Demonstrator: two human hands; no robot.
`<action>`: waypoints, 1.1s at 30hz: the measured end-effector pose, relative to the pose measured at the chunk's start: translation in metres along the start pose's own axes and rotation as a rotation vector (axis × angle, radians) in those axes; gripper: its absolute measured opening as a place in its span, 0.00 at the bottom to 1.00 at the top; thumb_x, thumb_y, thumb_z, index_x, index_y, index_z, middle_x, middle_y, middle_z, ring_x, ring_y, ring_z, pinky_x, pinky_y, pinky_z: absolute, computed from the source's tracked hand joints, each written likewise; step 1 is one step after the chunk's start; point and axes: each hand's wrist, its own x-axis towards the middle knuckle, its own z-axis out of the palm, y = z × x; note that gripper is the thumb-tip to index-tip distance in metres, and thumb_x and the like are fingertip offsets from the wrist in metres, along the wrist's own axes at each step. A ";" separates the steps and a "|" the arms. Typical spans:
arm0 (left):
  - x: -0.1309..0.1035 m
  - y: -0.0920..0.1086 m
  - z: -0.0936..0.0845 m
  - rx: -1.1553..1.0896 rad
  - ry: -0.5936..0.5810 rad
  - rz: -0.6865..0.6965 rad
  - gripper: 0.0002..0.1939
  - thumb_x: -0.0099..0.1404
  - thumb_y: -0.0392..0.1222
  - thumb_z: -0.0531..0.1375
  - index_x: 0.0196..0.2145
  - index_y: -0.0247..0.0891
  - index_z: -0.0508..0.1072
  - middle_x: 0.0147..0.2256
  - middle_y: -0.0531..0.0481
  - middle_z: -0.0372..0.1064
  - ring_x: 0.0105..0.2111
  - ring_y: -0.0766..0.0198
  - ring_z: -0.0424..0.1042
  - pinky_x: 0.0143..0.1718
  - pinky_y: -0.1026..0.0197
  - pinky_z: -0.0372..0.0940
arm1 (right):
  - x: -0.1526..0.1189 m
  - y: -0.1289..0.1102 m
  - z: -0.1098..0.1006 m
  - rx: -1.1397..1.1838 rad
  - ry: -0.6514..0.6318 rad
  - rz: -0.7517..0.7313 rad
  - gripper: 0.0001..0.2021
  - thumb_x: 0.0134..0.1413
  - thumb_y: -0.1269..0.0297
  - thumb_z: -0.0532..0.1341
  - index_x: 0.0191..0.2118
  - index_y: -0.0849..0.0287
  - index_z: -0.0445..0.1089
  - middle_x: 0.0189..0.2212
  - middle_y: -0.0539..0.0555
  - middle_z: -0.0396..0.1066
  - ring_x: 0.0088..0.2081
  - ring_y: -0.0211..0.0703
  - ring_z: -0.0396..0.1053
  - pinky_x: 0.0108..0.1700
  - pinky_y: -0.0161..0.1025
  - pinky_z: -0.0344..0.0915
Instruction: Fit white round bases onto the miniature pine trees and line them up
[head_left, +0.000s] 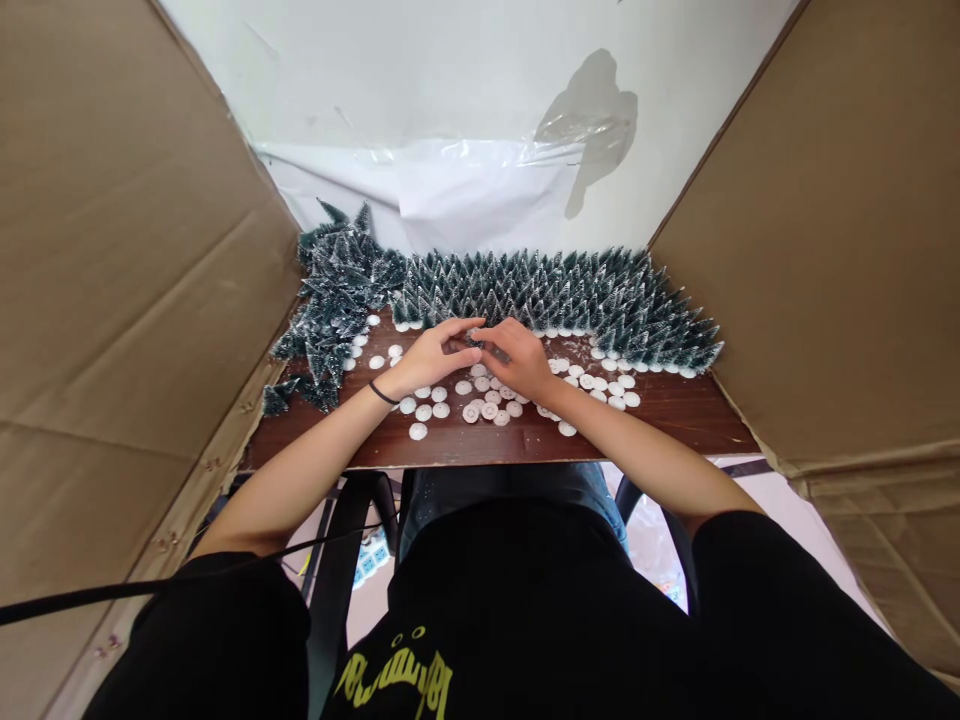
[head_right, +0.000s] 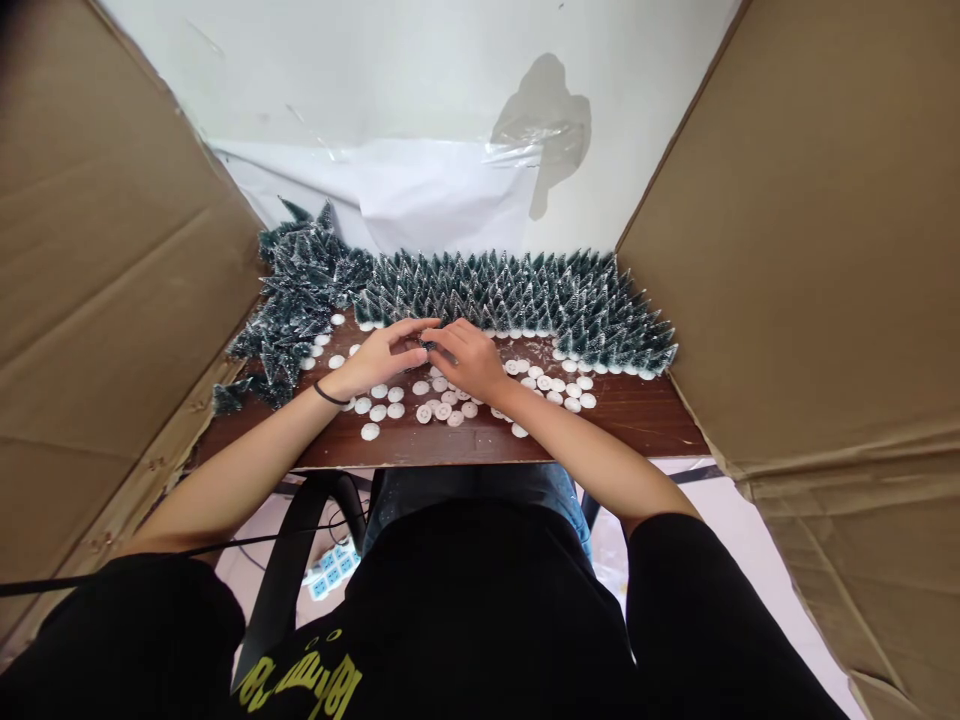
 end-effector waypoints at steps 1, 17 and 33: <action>0.000 0.002 -0.002 0.012 0.001 -0.003 0.31 0.61 0.55 0.65 0.59 0.39 0.72 0.56 0.39 0.70 0.45 0.57 0.73 0.49 0.52 0.71 | 0.000 0.000 0.000 0.004 -0.007 0.010 0.10 0.67 0.61 0.54 0.46 0.52 0.72 0.35 0.54 0.76 0.40 0.47 0.71 0.45 0.48 0.69; -0.002 -0.006 -0.098 0.516 0.057 -0.389 0.17 0.57 0.57 0.63 0.35 0.41 0.79 0.37 0.49 0.79 0.36 0.58 0.75 0.43 0.60 0.67 | -0.003 0.002 0.006 0.019 -0.184 0.004 0.12 0.66 0.66 0.53 0.49 0.55 0.72 0.46 0.58 0.75 0.47 0.50 0.69 0.51 0.51 0.69; 0.002 -0.006 -0.080 0.228 0.131 -0.586 0.19 0.71 0.59 0.52 0.36 0.40 0.60 0.25 0.51 0.69 0.26 0.59 0.77 0.30 0.60 0.71 | -0.006 0.002 0.006 -0.066 -0.531 -0.006 0.20 0.68 0.66 0.53 0.62 0.53 0.67 0.64 0.57 0.64 0.61 0.55 0.60 0.59 0.58 0.64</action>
